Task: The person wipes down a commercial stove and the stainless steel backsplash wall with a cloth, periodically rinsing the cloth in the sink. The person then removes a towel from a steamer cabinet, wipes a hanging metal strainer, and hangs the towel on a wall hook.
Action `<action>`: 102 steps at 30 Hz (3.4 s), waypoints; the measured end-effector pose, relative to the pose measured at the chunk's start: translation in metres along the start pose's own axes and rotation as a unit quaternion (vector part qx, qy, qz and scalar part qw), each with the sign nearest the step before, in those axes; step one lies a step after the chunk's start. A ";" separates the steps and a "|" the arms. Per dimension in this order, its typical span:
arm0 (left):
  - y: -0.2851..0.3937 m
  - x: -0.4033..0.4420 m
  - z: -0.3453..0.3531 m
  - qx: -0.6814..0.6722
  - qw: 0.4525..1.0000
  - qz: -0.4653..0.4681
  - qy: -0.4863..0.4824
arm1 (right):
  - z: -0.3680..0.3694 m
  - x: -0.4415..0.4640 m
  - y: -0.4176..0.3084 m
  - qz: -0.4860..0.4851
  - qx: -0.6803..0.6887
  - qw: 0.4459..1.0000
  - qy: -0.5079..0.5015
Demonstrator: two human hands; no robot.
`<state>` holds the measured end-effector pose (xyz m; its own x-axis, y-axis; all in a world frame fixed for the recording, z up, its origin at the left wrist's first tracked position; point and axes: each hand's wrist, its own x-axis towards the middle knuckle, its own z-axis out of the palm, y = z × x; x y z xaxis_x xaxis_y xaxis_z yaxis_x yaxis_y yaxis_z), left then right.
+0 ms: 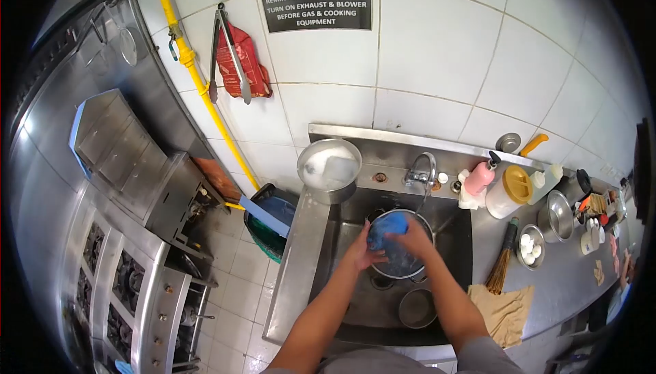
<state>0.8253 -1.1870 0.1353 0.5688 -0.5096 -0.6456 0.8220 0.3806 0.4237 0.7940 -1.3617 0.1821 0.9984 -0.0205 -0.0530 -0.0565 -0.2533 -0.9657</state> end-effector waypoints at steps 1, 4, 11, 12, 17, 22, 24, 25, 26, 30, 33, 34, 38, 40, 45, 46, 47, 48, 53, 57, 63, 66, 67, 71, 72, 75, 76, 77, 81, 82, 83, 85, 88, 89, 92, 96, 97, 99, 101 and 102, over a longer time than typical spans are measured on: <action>0.002 0.003 0.001 -0.018 0.999 0.009 -0.040 | 0.010 -0.012 -0.013 -0.031 -0.021 0.999 -0.034; -0.011 0.067 -0.043 -0.009 0.998 0.026 -0.065 | 0.025 -0.035 -0.012 -0.007 0.026 0.997 -0.073; -0.037 0.000 0.022 -0.061 0.998 0.034 0.003 | 0.040 -0.032 0.094 0.034 0.525 0.827 0.195; -0.040 -0.006 0.031 -0.057 0.998 0.005 0.006 | 0.049 -0.034 0.107 0.034 0.626 0.761 0.164; -0.032 -0.010 0.009 -0.074 0.988 -0.056 -0.124 | 0.041 -0.046 0.060 0.109 0.687 0.715 0.072; -0.030 -0.029 0.010 -0.034 0.990 0.019 -0.137 | 0.017 -0.032 0.014 0.024 0.417 0.903 0.101; -0.028 -0.048 0.012 -0.029 0.968 -0.105 -0.227 | 0.015 -0.035 -0.003 0.049 0.300 0.947 0.101; -0.030 -0.048 0.012 -0.032 0.968 -0.105 -0.224 | 0.019 -0.040 -0.009 -0.023 0.195 0.979 0.046; -0.034 -0.045 0.013 -0.081 0.980 -0.041 -0.176 | 0.024 -0.046 -0.016 -0.094 0.086 0.992 -0.011; -0.028 -0.029 0.012 -0.122 0.988 0.086 -0.043 | 0.043 -0.060 0.010 -0.040 0.223 0.970 0.082; -0.027 -0.057 0.043 -0.065 0.980 0.179 0.058 | 0.057 -0.057 0.013 0.067 0.540 0.821 0.176; -0.028 -0.056 0.045 -0.061 0.981 0.177 0.056 | 0.056 -0.055 0.012 0.065 0.540 0.819 0.180; -0.035 -0.070 0.056 0.302 0.857 0.414 0.054 | 0.048 -0.056 0.016 0.188 0.560 0.798 0.119; -0.036 -0.076 0.057 0.465 0.755 0.461 0.036 | 0.045 -0.060 0.025 0.218 0.575 0.784 0.081; -0.050 -0.072 0.045 0.697 0.560 0.439 -0.085 | 0.036 -0.070 0.072 0.336 0.557 0.745 -0.147; -0.051 -0.072 0.042 0.698 0.560 0.438 -0.086 | 0.038 -0.072 0.079 0.335 0.559 0.744 -0.147; -0.051 -0.075 0.040 0.712 0.537 0.440 -0.104 | 0.039 -0.075 0.080 0.303 0.507 0.797 -0.126; -0.049 -0.075 0.039 0.725 0.513 0.444 -0.121 | 0.040 -0.076 0.079 0.267 0.449 0.846 -0.106; -0.029 -0.075 0.048 0.588 0.589 0.551 -0.064 | 0.038 -0.084 0.019 0.247 0.613 0.746 -0.086; -0.017 -0.058 0.038 0.430 0.645 0.631 0.030 | 0.029 -0.084 0.008 0.169 0.602 0.780 0.014; -0.020 -0.074 0.031 0.058 0.970 0.230 0.051 | 0.004 -0.083 -0.026 -0.251 -0.073 0.960 0.098; -0.026 -0.081 0.030 -0.075 0.988 0.127 -0.047 | 0.008 -0.095 -0.038 -0.322 -0.142 0.936 -0.017; -0.030 -0.075 0.027 -0.078 0.988 0.132 -0.027 | 0.011 -0.096 -0.039 -0.318 -0.115 0.940 -0.053; -0.040 -0.099 0.067 -0.027 0.946 0.322 -0.021 | 0.024 -0.097 -0.016 -0.055 0.345 0.936 0.036; -0.041 -0.100 0.073 0.023 0.908 0.416 -0.047 | 0.029 -0.100 -0.016 -0.022 0.457 0.886 0.072; -0.048 -0.130 0.084 0.441 0.644 0.623 -0.051 | 0.030 -0.112 -0.027 0.071 0.601 0.789 0.108; -0.051 -0.141 0.090 0.498 0.593 0.625 -0.097 | 0.030 -0.113 -0.029 0.134 0.632 0.754 0.114; -0.055 -0.145 0.095 0.554 0.538 0.621 -0.137 | 0.026 -0.111 -0.012 0.149 0.632 0.757 0.076; -0.092 -0.137 0.085 0.600 0.426 0.619 -0.274 | 0.024 -0.105 0.069 0.087 0.552 0.793 -0.243; -0.099 -0.145 0.087 0.649 0.392 0.583 -0.291 | 0.011 -0.119 0.026 0.162 0.519 0.795 -0.269; -0.105 -0.150 0.088 0.695 0.360 0.540 -0.309 | 0.002 -0.125 -0.003 0.234 0.479 0.794 -0.291; -0.129 -0.136 0.083 0.706 0.326 0.533 -0.333 | 0.001 -0.118 -0.014 0.231 0.385 0.821 -0.353; -0.143 -0.140 0.094 0.787 0.211 0.442 -0.376 | 0.001 -0.112 -0.012 0.214 0.205 0.861 -0.414; -0.154 -0.128 0.086 0.771 0.228 0.453 -0.385 | 0.003 -0.112 -0.010 0.201 0.117 0.874 -0.426; -0.169 -0.114 0.079 0.794 0.203 0.432 -0.376 | 0.015 -0.116 -0.008 0.152 -0.017 0.871 -0.468; -0.181 -0.108 0.073 0.822 0.162 0.417 -0.353 | 0.032 -0.122 0.013 0.027 -0.154 0.871 -0.466; -0.184 -0.107 0.069 0.826 0.155 0.417 -0.346 | 0.039 -0.124 0.016 0.028 -0.158 0.869 -0.468; -0.183 -0.109 0.061 0.835 0.142 0.421 -0.325 | 0.055 -0.125 0.011 0.001 -0.217 0.889 -0.404; -0.177 -0.115 0.053 0.844 0.125 0.430 -0.295 | 0.075 -0.117 -0.005 0.062 -0.216 0.899 -0.376; -0.172 -0.122 0.047 0.848 0.115 0.438 -0.276 | 0.087 -0.115 -0.013 0.126 -0.206 0.907 -0.344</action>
<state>0.6156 -1.2271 0.1711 -0.0130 -0.9983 0.0576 -0.9999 0.0124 -0.0108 0.6802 -1.2722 0.1785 0.7128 0.4444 -0.5426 -0.1403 -0.6676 -0.7311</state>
